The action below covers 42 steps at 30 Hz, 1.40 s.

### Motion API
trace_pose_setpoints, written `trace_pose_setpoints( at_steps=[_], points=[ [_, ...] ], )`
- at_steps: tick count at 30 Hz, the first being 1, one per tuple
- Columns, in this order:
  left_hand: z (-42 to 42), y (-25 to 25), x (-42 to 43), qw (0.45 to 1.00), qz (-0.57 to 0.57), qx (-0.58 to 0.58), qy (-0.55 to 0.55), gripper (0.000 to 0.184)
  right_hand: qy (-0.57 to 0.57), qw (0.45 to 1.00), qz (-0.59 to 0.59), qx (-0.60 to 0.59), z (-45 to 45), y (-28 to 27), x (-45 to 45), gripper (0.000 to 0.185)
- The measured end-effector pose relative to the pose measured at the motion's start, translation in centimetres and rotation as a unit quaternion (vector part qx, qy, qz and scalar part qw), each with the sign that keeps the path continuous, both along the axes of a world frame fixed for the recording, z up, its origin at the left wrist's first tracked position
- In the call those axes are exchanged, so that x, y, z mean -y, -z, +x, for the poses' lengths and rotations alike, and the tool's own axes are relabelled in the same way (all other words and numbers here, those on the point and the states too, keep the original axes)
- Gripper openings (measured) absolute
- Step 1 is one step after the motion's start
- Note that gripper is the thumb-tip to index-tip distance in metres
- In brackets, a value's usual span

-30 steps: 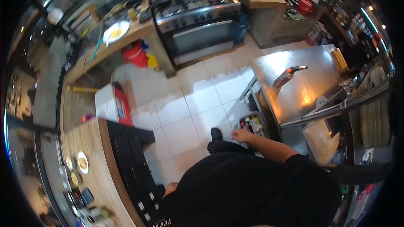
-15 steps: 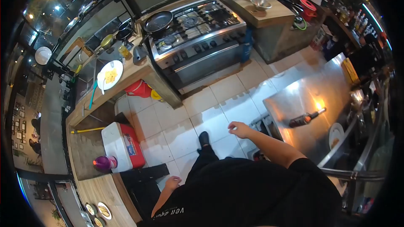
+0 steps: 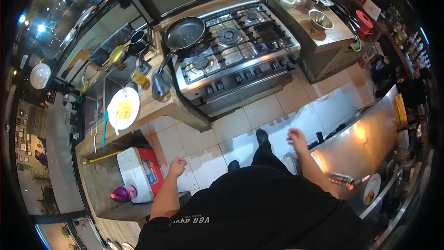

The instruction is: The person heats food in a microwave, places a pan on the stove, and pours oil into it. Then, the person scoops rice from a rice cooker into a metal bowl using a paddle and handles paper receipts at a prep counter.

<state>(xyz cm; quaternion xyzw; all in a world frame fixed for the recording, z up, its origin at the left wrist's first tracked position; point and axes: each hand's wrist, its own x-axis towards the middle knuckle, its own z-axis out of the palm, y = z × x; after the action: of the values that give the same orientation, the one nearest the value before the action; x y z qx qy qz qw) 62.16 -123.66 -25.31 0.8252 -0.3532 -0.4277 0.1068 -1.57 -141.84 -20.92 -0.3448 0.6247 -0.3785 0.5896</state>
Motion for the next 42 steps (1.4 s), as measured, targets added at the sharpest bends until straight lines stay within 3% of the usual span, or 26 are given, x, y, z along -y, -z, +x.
trace_pose_setpoints(
  at_steps=[3, 4, 5, 6, 7, 8, 9, 11, 12, 13, 14, 15, 16, 17, 19, 20, 23, 25, 27, 29, 34, 36, 42],
  points=[
    [-1.5, -0.2, 4.6, 0.994, -0.067, -0.067, -0.049, 0.028, 0.085, 0.988, -0.128, -0.01, -4.3, 0.0, 13.5, 0.022],
    [-3.1, -1.0, 5.7, 0.995, -0.076, -0.045, -0.043, 0.027, 0.115, 0.982, -0.15, 0.021, -5.3, -3.5, 18.2, 0.026],
    [-4.6, -1.0, 7.0, 0.995, -0.087, -0.027, -0.033, 0.026, 0.15, 0.971, -0.183, 0.031, -7.9, -3.2, 24.2, 0.029],
    [-4.6, 1.6, 5.7, 0.997, -0.074, 0.015, 0.028, 0.026, 0.14, 0.963, -0.224, 0.05, -10.2, -4.7, 29.0, 0.029],
    [-5.8, 0.6, 6.7, 0.992, -0.062, 0.06, 0.089, 0.026, 0.181, 0.959, -0.2, 0.091, -11.8, -6.2, 34.5, 0.028],
    [-7.1, -0.5, 6.9, 0.997, -0.034, 0.011, 0.075, 0.028, 0.229, 0.946, -0.197, 0.118, -13.1, -7.5, 38.9, 0.027],
    [-10.8, -4.9, 7.4, 0.998, -0.004, -0.034, 0.057, 0.029, 0.216, 0.938, -0.212, 0.171, -15.4, -7.1, 43.5, 0.03],
    [-12.9, -7.8, 11.3, 0.978, 0.032, 0.023, 0.203, 0.034, 0.248, 0.935, -0.184, 0.172, -17.1, -11.1, 52.1, 0.036],
    [-13.7, -8.0, 12.9, 0.974, 0.048, 0.026, 0.218, 0.034, 0.241, 0.948, -0.176, 0.107, -17.1, -12.5, 53.4, 0.046],
    [-14.7, -8.0, 15.1, 0.982, -0.011, 0.034, 0.186, 0.035, 0.225, 0.957, -0.172, 0.064, -18.1, -12.1, 54.4, 0.048],
    [-15.0, -8.3, 17.1, 0.985, -0.061, 0.037, 0.158, 0.037, 0.213, 0.961, -0.16, -0.076, -17.8, -13.4, 53.2, 0.049],
    [-15.7, -9.1, 20.3, 0.979, -0.058, 0.041, 0.191, 0.037, 0.147, 0.966, -0.18, -0.117, -19.1, -12.7, 51.9, 0.048],
    [-20.7, -14.5, 25.3, 0.98, -0.049, 0.043, 0.188, 0.035, 0.082, 0.958, -0.214, -0.173, -20.8, -11.9, 50.2, 0.048],
    [-21.1, -12.9, 27.7, 0.975, -0.105, -0.042, 0.192, 0.032, 0.056, 0.945, -0.209, -0.244, -23.3, -9.8, 47.9, 0.046],
    [-24.3, -12.0, 32.8, 0.97, -0.049, -0.114, 0.209, 0.032, 0.019, 0.919, -0.16, -0.36, -28.3, -5.6, 40.5, 0.045],
    [-25.4, -10.2, 34.8, 0.96, -0.034, -0.167, 0.221, 0.031, 0.012, 0.873, -0.151, -0.463, -31.1, -2.7, 35.4, 0.043],
    [-30.4, -5.2, 39.8, 0.92, 0.062, -0.198, 0.333, 0.031, 0.045, 0.725, 0.028, -0.687, -35.6, 0.5, 18.9, 0.043],
    [-34.2, 0.2, 42.0, 0.882, 0.092, -0.19, 0.421, 0.031, 0.061, 0.694, 0.106, -0.709, -35.4, 1.5, 11.1, 0.048],
    [-37.6, 5.6, 42.3, 0.84, 0.128, -0.174, 0.498, 0.031, 0.105, 0.7, 0.07, -0.703, -33.3, 1.8, 5.8, 0.055],
    [-41.8, 10.6, 42.6, 0.766, 0.164, -0.144, 0.605, 0.031, 0.131, 0.706, 0.066, -0.693, -32.2, 2.9, 4.8, 0.059],
    [-51.6, 20.1, 42.4, 0.681, 0.191, -0.069, 0.704, 0.03, 0.169, 0.712, 0.056, -0.679, -32.2, 3.0, 5.5, 0.066],
    [-55.6, 21.1, 42.4, 0.643, 0.213, -0.015, 0.735, 0.032, 0.199, 0.733, 0.03, -0.65, -32.2, 2.7, 5.7, 0.071],
    [-65.9, 21.3, 44.2, 0.61, 0.203, -0.003, 0.766, 0.038, 0.224, 0.739, 0.045, -0.634, -32.6, 2.2, 5.4, 0.075]
  ],
)
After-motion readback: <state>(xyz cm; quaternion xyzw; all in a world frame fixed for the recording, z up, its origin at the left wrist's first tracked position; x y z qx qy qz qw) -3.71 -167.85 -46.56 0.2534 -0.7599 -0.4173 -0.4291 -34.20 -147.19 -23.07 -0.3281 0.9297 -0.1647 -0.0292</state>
